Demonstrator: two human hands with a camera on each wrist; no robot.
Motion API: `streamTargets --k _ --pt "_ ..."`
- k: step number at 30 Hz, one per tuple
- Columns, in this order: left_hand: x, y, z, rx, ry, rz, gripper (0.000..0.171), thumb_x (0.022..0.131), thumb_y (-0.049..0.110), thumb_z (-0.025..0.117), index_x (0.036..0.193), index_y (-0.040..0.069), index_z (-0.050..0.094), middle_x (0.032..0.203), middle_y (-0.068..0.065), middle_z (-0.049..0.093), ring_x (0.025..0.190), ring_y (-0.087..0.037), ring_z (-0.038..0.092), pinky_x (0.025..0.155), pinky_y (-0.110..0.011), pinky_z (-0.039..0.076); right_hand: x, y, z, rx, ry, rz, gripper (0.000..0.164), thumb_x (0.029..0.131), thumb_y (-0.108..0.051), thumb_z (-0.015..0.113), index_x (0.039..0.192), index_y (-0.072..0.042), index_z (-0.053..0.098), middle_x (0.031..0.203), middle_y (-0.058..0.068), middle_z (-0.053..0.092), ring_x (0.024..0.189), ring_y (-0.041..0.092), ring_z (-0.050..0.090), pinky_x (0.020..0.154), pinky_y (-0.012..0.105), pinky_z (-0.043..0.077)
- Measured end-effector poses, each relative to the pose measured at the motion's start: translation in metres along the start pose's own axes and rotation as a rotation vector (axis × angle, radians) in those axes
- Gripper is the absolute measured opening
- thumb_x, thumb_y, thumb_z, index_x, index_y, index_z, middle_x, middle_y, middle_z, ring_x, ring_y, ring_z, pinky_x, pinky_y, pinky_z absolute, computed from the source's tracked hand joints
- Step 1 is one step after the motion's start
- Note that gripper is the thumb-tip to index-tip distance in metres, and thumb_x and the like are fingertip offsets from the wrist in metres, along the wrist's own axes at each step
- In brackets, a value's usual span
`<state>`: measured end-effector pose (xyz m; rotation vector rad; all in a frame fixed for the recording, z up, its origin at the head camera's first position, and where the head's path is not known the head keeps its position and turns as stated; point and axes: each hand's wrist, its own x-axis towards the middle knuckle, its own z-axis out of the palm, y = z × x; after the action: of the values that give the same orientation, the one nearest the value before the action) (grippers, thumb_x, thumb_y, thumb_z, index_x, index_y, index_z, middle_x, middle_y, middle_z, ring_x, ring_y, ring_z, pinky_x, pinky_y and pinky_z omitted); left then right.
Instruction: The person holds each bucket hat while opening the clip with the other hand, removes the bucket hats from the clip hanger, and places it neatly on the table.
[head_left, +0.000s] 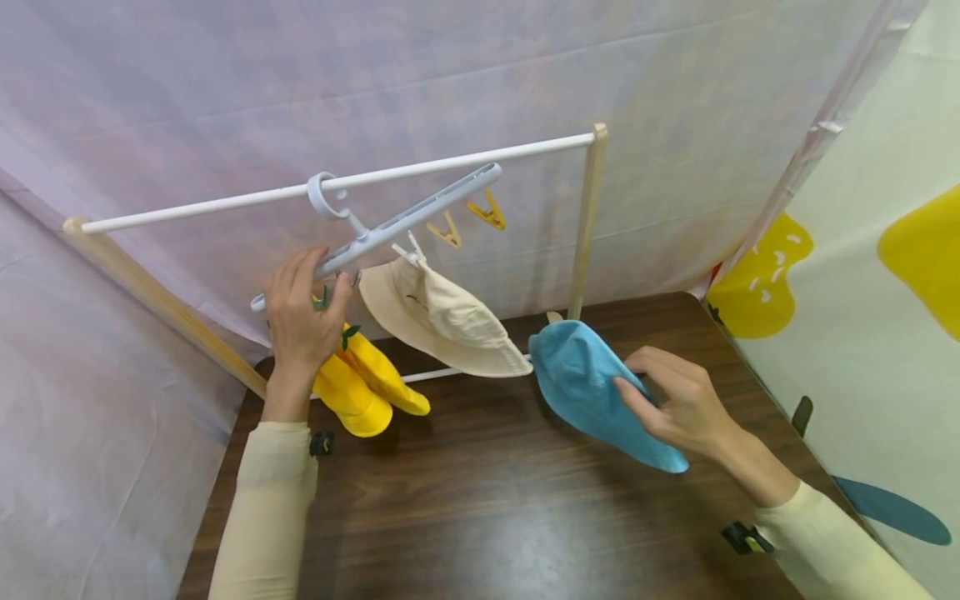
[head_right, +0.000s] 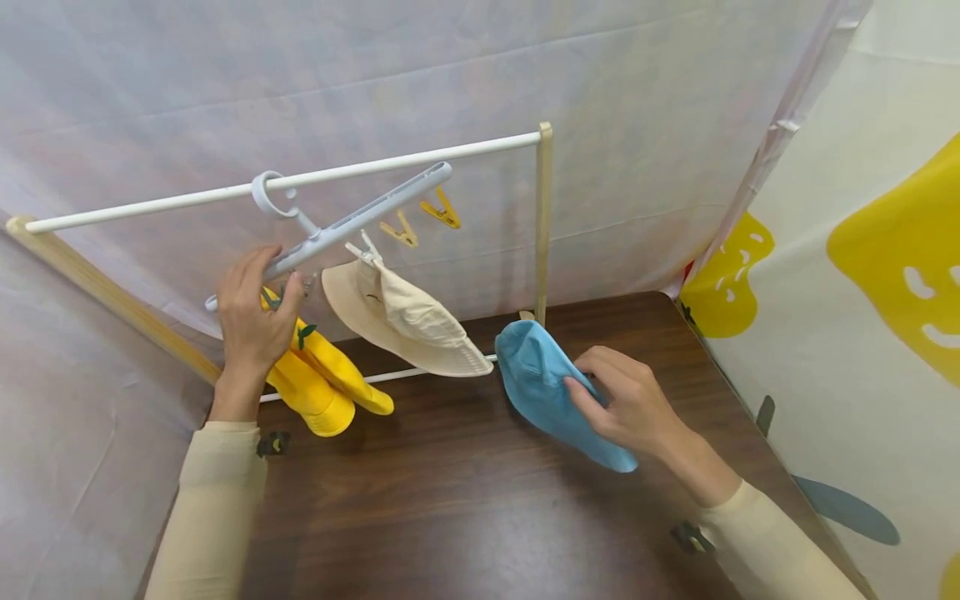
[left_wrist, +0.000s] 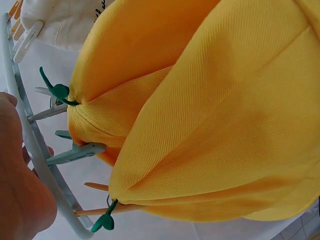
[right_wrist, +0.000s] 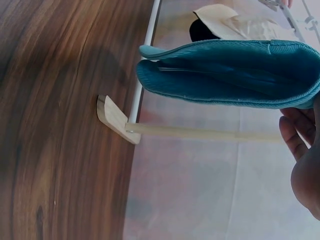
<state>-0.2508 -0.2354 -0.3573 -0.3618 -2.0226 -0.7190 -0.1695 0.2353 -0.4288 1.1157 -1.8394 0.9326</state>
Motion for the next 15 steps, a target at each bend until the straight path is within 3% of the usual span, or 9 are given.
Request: streamTargets --k 15 --pt "0.003 -0.003 0.002 -0.019 0.036 -0.023 0.033 0.097 0.023 0.069 0.123 0.003 0.073 0.124 -0.018 0.074 0.112 -0.039 0.066 0.097 -0.051 0.046 -0.007 -0.005 -0.023 -0.056 0.079 0.045 0.020 0.089 -0.013 0.070 0.078 0.005 0.071 0.075 0.013 0.070 0.068 0.018 0.064 0.081 0.012 0.052"
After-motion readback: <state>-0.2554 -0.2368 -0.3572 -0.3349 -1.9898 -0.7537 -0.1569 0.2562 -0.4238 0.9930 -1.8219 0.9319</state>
